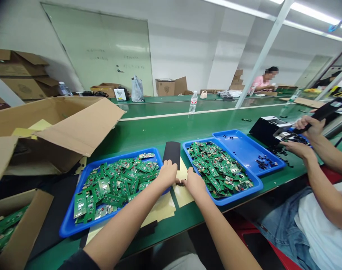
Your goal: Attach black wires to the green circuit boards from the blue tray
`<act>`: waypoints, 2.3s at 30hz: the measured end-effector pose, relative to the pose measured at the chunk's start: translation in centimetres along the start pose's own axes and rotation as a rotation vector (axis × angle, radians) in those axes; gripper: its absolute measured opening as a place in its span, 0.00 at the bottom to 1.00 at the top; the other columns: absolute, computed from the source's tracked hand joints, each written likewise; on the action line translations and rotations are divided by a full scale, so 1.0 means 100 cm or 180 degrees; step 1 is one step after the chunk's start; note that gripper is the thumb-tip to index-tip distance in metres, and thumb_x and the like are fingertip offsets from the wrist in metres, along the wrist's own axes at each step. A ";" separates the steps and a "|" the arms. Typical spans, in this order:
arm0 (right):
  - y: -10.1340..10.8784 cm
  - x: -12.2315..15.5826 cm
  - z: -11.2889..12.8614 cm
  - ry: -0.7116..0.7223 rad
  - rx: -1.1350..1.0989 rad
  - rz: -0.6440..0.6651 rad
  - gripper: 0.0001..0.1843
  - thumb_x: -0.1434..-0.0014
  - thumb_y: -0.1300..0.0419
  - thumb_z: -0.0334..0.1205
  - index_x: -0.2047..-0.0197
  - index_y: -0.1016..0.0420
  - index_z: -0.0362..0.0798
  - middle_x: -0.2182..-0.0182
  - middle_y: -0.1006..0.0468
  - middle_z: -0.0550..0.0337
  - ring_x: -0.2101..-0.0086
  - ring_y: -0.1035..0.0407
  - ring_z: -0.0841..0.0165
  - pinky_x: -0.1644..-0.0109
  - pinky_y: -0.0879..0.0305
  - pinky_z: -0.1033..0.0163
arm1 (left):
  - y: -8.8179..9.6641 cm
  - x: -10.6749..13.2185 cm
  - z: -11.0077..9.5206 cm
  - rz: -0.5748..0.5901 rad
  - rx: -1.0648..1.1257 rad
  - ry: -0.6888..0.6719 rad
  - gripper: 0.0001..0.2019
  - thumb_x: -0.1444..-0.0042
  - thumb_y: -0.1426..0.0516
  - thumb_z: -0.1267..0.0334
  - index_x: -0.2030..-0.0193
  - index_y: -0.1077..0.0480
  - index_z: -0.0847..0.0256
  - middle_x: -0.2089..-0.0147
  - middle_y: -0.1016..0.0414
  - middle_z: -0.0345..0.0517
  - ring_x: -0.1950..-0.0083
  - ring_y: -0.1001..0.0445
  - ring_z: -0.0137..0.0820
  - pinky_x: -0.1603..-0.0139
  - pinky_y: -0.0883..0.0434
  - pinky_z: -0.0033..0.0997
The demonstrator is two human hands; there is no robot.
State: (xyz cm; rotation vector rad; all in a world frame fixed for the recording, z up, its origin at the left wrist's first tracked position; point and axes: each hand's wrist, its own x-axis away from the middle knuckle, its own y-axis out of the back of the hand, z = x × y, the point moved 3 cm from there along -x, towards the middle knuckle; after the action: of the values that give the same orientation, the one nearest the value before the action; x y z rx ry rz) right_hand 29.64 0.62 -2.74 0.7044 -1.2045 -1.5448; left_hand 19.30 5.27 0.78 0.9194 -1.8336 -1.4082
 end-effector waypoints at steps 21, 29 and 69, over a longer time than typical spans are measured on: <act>-0.062 0.129 0.087 0.3150 -0.0866 -0.0184 0.16 0.41 0.46 0.38 0.50 0.32 0.46 0.59 0.24 0.50 0.58 0.30 0.57 0.56 0.30 0.51 | -0.030 0.296 0.143 -0.1351 0.0100 0.0343 0.13 0.40 0.48 0.63 0.50 0.31 0.59 0.49 0.25 0.52 0.48 0.27 0.39 0.50 0.26 0.42; -0.065 0.119 0.072 0.2976 -0.0671 -0.0893 0.13 0.38 0.50 0.35 0.53 0.29 0.43 0.63 0.24 0.49 0.61 0.30 0.58 0.56 0.32 0.52 | -0.027 0.289 0.141 -0.1573 -0.0361 -0.0179 0.09 0.39 0.48 0.66 0.57 0.27 0.61 0.57 0.22 0.51 0.54 0.24 0.37 0.54 0.24 0.38; -0.091 0.150 0.147 0.3101 -0.2632 0.0438 0.06 0.39 0.49 0.33 0.67 0.33 0.48 0.68 0.26 0.55 0.65 0.30 0.65 0.61 0.33 0.61 | -0.016 0.280 0.152 -0.0498 0.1112 0.1820 0.05 0.54 0.37 0.67 0.68 0.28 0.58 0.63 0.37 0.43 0.57 0.34 0.38 0.53 0.33 0.44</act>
State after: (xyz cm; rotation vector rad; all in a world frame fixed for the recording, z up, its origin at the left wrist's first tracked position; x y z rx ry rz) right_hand 8.71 -8.44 -4.40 0.6420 0.1254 -1.1649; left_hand -8.38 -10.33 -2.04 1.4903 -1.6012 -0.7895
